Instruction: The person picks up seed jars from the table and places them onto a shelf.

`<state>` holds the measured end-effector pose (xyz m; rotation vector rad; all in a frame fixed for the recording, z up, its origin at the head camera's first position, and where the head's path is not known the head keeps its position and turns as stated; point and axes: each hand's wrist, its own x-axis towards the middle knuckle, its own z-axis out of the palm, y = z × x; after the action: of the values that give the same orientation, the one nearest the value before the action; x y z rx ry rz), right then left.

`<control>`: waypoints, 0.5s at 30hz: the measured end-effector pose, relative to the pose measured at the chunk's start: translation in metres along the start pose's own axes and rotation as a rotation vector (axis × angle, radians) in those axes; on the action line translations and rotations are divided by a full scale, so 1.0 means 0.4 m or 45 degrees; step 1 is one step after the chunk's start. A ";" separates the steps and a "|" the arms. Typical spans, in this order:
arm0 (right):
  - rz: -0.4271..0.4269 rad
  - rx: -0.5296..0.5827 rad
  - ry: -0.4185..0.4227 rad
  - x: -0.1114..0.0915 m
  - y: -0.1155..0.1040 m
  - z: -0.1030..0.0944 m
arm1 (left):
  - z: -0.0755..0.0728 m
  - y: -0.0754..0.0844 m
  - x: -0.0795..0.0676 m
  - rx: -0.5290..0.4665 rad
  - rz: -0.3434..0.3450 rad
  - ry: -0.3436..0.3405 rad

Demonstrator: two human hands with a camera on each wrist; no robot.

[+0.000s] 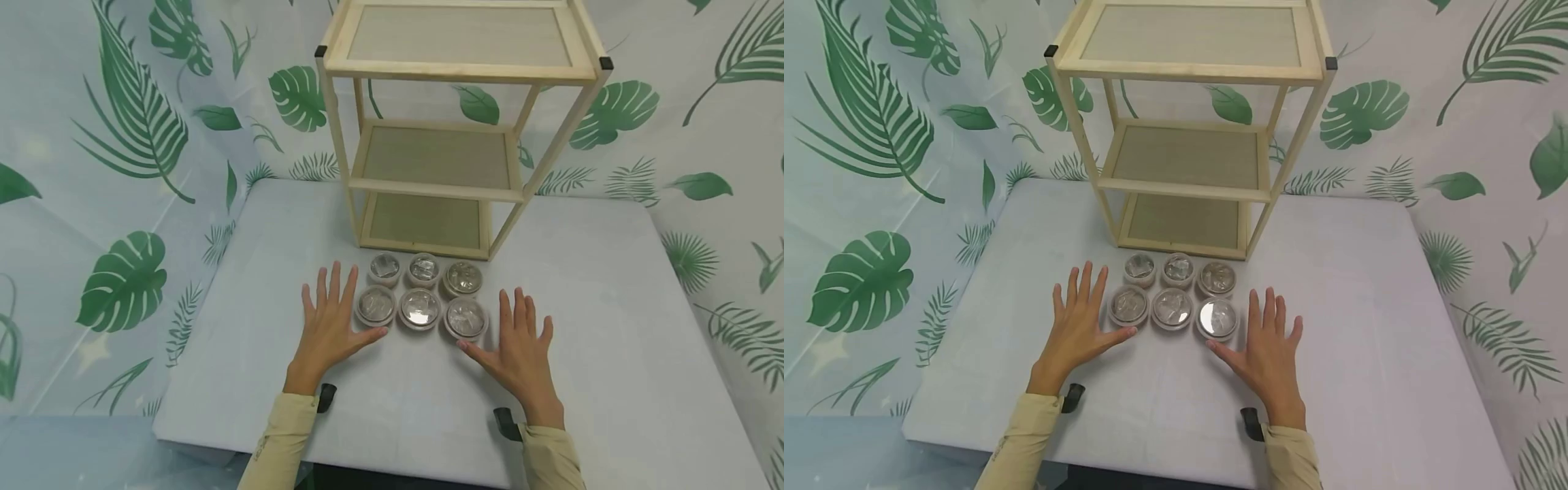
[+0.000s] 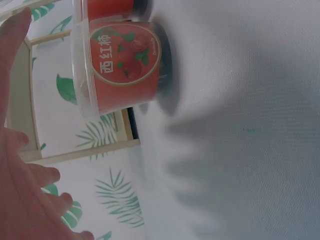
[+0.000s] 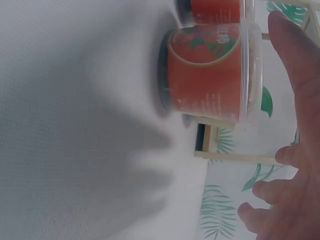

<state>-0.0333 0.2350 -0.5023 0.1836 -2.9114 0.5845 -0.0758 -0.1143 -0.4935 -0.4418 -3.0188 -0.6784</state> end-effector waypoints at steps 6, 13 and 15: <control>-0.011 0.034 0.002 0.001 -0.004 -0.004 | -0.013 0.007 0.005 -0.059 0.056 0.061; -0.016 0.050 -0.011 0.009 -0.016 -0.003 | -0.041 0.008 0.031 -0.224 0.123 0.190; -0.012 0.047 -0.024 0.008 -0.017 -0.003 | -0.050 0.011 0.042 -0.269 0.128 0.211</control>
<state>-0.0351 0.2291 -0.4980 0.2084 -2.9174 0.6389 -0.0918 -0.1143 -0.4724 -0.5107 -2.7620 -0.9777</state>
